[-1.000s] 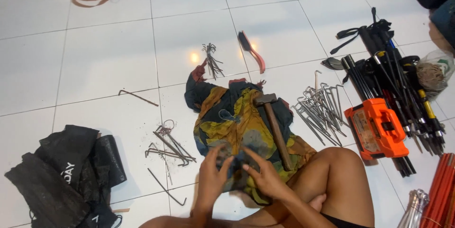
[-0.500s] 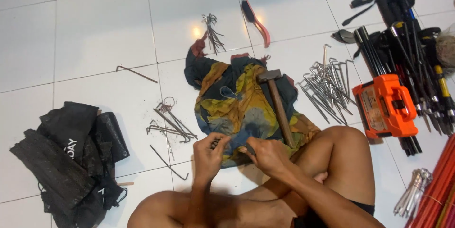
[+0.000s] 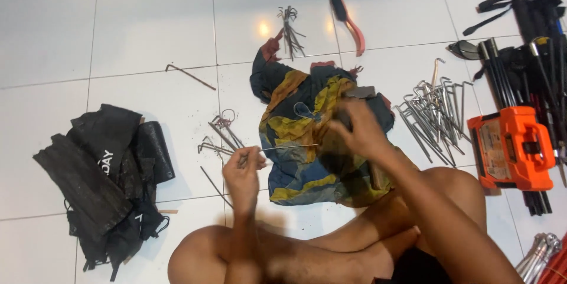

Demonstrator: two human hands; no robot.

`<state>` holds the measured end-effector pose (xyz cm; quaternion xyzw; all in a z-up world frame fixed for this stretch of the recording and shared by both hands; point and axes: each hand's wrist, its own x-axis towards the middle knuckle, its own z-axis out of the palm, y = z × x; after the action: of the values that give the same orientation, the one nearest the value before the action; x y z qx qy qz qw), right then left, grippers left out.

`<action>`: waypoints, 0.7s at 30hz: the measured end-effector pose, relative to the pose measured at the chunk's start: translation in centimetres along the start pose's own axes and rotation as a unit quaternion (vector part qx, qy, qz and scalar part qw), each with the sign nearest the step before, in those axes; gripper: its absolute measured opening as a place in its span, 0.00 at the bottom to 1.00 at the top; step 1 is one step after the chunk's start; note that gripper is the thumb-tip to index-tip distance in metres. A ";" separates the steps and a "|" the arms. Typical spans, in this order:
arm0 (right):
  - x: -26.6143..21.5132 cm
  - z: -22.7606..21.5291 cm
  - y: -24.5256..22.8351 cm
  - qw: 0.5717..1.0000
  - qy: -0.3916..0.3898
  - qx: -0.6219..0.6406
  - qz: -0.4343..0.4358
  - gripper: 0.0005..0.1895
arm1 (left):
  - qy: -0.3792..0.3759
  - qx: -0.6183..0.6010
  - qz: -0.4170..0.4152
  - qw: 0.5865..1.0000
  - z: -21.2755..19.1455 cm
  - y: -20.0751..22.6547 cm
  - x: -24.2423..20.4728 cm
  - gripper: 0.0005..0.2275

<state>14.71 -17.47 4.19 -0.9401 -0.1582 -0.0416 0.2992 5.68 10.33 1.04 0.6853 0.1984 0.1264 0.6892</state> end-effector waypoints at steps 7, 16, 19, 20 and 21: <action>-1.0 -0.2 5.7 0.990 0.071 0.007 0.121 0.22 | -0.036 -0.068 -0.017 0.997 2.0 -1.1 -0.8 0.06; -9.6 5.8 14.6 0.931 -0.078 0.015 0.356 0.29 | -0.100 0.107 -0.017 0.989 6.7 -2.5 -1.6 0.04; -9.3 6.9 16.0 0.923 -0.088 -0.006 0.376 0.29 | -0.125 0.238 0.075 0.960 8.7 -4.0 -1.2 0.04; -9.2 6.8 15.4 0.920 -0.104 -0.019 0.378 0.27 | -0.135 0.250 0.105 0.953 9.2 -4.5 -1.1 0.04; -8.7 6.6 15.0 0.918 -0.117 -0.032 0.378 0.26 | -0.144 0.261 0.138 0.945 9.8 -4.8 -0.7 0.05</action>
<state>11.23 -27.59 -10.94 -0.9372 0.1767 0.1795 0.2414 8.99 1.10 -3.89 0.8727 0.0272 0.0640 0.4833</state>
